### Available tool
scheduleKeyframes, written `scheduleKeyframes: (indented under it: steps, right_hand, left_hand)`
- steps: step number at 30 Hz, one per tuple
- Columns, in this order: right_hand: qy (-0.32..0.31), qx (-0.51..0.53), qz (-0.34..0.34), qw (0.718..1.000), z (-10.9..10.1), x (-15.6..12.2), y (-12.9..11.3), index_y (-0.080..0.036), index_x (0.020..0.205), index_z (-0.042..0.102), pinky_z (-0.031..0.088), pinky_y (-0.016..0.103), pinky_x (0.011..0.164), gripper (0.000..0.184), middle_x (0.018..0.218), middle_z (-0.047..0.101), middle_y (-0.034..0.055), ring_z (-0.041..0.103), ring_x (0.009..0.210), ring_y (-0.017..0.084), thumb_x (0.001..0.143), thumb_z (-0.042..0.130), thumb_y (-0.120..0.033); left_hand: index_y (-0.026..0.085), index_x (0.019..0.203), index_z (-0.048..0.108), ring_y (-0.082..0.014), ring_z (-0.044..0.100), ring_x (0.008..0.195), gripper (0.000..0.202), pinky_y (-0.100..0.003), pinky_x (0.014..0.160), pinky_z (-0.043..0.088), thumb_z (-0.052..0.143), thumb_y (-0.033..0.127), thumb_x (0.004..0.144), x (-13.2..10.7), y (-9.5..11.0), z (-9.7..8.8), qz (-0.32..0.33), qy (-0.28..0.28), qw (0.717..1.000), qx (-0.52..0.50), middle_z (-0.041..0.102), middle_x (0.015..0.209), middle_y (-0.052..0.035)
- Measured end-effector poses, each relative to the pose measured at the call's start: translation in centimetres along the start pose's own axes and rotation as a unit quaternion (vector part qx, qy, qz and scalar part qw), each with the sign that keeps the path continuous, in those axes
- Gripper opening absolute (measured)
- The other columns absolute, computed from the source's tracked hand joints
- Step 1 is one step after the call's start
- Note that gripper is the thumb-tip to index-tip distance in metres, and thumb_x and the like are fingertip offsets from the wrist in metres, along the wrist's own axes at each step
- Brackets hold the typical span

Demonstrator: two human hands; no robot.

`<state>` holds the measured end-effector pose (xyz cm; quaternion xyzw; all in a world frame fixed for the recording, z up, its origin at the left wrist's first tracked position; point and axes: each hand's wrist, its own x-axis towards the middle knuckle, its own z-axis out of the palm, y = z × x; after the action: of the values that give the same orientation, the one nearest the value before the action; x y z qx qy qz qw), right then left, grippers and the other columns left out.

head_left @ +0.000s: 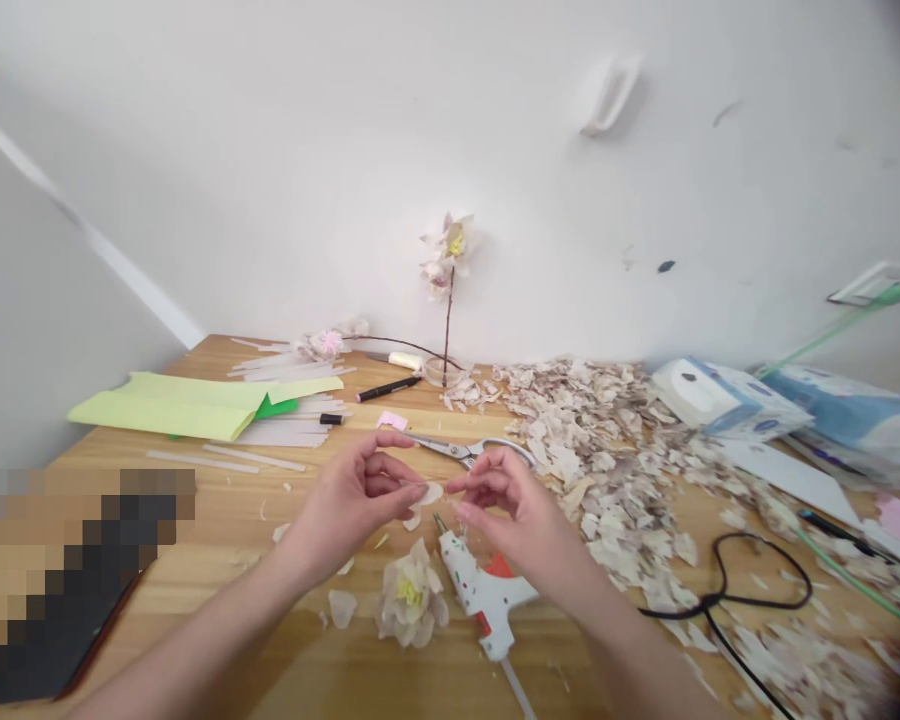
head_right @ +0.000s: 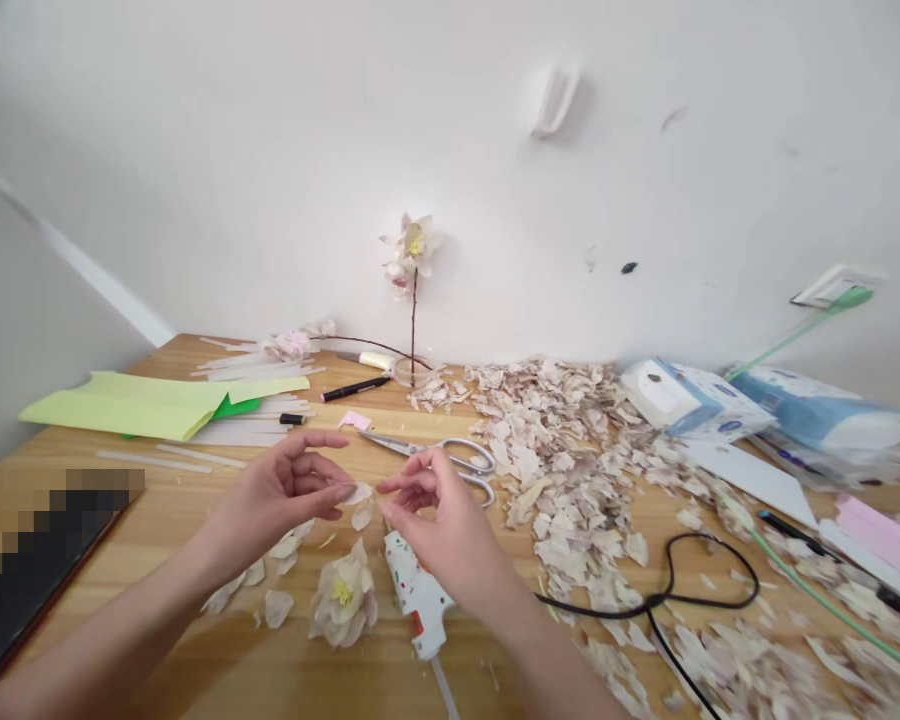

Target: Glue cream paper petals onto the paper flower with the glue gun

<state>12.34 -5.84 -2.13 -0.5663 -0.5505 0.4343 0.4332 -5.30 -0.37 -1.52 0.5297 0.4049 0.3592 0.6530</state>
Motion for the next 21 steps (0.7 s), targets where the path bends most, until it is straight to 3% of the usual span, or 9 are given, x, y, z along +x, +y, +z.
scheduleKeyframes:
  steps: [8,13,17,19,21]
  right_hand:
    - [0.029,-0.002,0.008,1.000,0.2,0.3,0.1,-0.025,0.081,0.039,0.047,0.032,0.073,0.019,0.082,0.070,-0.0006,0.064,0.081,0.017,0.077,0.057,-0.022]
    - [0.095,-0.052,0.004,0.994,-1.8,0.6,1.0,-0.025,0.080,0.040,0.047,0.034,0.076,0.019,0.084,0.071,0.0006,0.066,0.083,0.019,0.077,0.059,-0.027]
    - [0.156,-0.105,0.007,0.982,-5.6,-0.1,3.0,-0.025,0.079,0.043,0.048,0.037,0.074,0.021,0.087,0.072,0.0045,0.066,0.084,0.023,0.075,0.060,-0.037]
    - [0.201,-0.140,0.013,0.969,-8.2,-0.9,4.2,-0.025,0.079,0.045,0.049,0.040,0.074,0.024,0.087,0.072,0.0069,0.066,0.085,0.026,0.072,0.062,-0.041]
    - [0.256,-0.197,0.005,0.946,-10.9,-1.9,5.4,-0.025,0.081,0.048,0.048,0.043,0.078,0.022,0.090,0.071,0.0081,0.064,0.089,0.028,0.073,0.059,-0.042]
  left_hand:
    - [0.019,0.099,0.052,-0.0104,0.062,0.058,0.040,-0.024,0.059,0.053,0.073,0.022,0.065,0.0,-0.1,-0.2,0.006,-0.003,1.000,0.015,0.064,0.067,0.0038]
    - [0.019,0.100,0.054,-0.0127,0.063,0.060,0.041,-0.026,0.060,0.054,0.073,0.027,0.065,0.5,0.0,-0.8,0.030,0.032,0.998,0.037,0.065,0.068,0.0025]
    - [0.019,0.099,0.054,-0.0166,0.066,0.069,0.039,-0.030,0.067,0.054,0.071,0.031,0.066,1.5,0.2,-2.8,0.107,0.126,0.978,0.124,0.067,0.073,-0.0010]
    - [0.020,0.102,0.055,-0.0179,0.066,0.075,0.039,-0.030,0.070,0.053,0.069,0.032,0.068,2.2,0.7,-4.8,0.160,0.210,0.943,0.204,0.068,0.077,-0.0022]
    - [0.021,0.105,0.056,-0.0182,0.066,0.076,0.041,-0.030,0.071,0.053,0.068,0.033,0.068,2.6,1.5,-7.2,0.173,0.306,0.900,0.258,0.069,0.081,-0.0028]
